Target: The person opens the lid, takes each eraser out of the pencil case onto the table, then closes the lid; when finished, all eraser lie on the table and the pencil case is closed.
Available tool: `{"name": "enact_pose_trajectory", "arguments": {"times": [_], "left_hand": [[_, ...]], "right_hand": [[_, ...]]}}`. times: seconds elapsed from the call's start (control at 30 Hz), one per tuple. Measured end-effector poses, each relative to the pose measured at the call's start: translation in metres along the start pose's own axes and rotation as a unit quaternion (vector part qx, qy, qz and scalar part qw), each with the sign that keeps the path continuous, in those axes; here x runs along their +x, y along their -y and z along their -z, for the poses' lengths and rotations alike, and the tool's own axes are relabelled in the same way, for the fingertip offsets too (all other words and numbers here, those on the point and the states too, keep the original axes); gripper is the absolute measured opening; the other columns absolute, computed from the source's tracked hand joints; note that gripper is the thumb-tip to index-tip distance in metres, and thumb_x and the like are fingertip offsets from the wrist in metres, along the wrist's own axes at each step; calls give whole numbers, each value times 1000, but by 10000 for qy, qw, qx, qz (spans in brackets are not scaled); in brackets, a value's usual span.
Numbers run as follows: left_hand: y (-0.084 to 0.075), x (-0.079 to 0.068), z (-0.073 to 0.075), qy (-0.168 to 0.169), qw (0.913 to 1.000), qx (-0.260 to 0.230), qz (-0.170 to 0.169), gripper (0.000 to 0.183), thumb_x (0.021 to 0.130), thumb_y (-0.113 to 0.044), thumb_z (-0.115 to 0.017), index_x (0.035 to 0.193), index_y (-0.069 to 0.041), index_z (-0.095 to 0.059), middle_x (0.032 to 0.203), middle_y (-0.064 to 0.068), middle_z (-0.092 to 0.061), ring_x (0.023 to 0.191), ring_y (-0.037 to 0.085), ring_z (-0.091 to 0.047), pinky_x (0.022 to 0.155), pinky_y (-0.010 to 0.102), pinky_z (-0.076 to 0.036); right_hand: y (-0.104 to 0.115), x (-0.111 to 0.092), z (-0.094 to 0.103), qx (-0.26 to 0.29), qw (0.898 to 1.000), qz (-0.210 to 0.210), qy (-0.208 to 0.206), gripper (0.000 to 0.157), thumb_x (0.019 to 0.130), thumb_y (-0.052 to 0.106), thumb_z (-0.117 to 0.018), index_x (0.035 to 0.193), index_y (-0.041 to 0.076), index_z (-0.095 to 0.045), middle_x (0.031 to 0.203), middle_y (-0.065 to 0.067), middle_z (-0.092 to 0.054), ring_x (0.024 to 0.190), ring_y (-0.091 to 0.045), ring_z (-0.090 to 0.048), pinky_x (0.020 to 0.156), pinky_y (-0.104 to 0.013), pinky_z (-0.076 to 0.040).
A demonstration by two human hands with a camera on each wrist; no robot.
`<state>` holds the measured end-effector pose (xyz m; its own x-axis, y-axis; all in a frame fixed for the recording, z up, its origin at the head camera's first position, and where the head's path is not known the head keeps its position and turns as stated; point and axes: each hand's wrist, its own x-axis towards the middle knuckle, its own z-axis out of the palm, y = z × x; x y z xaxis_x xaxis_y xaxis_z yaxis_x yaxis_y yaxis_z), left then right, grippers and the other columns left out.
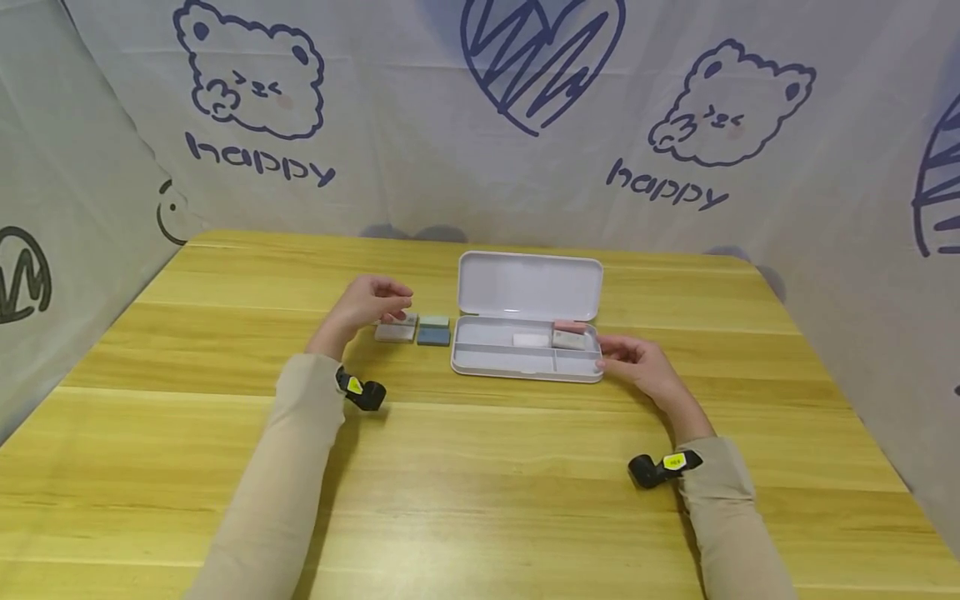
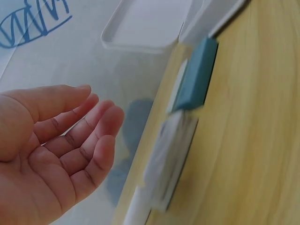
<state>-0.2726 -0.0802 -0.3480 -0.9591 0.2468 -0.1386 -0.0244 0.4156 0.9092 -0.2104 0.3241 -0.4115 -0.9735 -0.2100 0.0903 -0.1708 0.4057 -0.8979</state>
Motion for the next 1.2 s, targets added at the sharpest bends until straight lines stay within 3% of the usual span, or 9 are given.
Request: {"name": "enact_pose_trajectory", "arguments": {"times": [0.33, 0.67, 0.93, 1.2], "left_hand": [[-19, 14, -32, 172, 9993, -75, -329, 25, 86, -10, -58, 106, 5, -59, 100, 22, -60, 77, 24, -60, 76, 40, -47], [-36, 27, -71, 387, 9976, 197, -538, 18, 84, -7, -61, 98, 3, -65, 90, 14, -64, 75, 24, -62, 66, 29, -50], [-39, 33, -95, 754, 9928, 615, -692, 18, 85, -8, -60, 99, 0, -66, 90, 11, -65, 76, 20, -61, 60, 21, -46], [-35, 37, -109, 1118, 9878, 835, -693, 19, 84, -5, -59, 102, -1, -65, 93, 8, -64, 80, 23, -59, 61, 23, -47]], "right_hand": [[2, -2, -1, 21, 10000, -49, -14, 43, 82, 8, -64, 116, -14, -49, 87, 6, -60, 75, -6, -52, 64, -17, -42], [3, -3, 0, -60, 9999, -101, -36, 44, 82, 10, -65, 117, -13, -50, 87, 7, -60, 76, -7, -52, 65, -18, -42], [0, -2, 1, -58, 10000, -45, -52, 44, 82, 10, -65, 116, -12, -50, 86, 8, -60, 75, -7, -53, 65, -17, -43], [-1, -1, 0, -123, 9998, -114, -80, 44, 82, 12, -66, 116, -12, -51, 87, 10, -60, 76, -7, -52, 65, -17, -42]]}}
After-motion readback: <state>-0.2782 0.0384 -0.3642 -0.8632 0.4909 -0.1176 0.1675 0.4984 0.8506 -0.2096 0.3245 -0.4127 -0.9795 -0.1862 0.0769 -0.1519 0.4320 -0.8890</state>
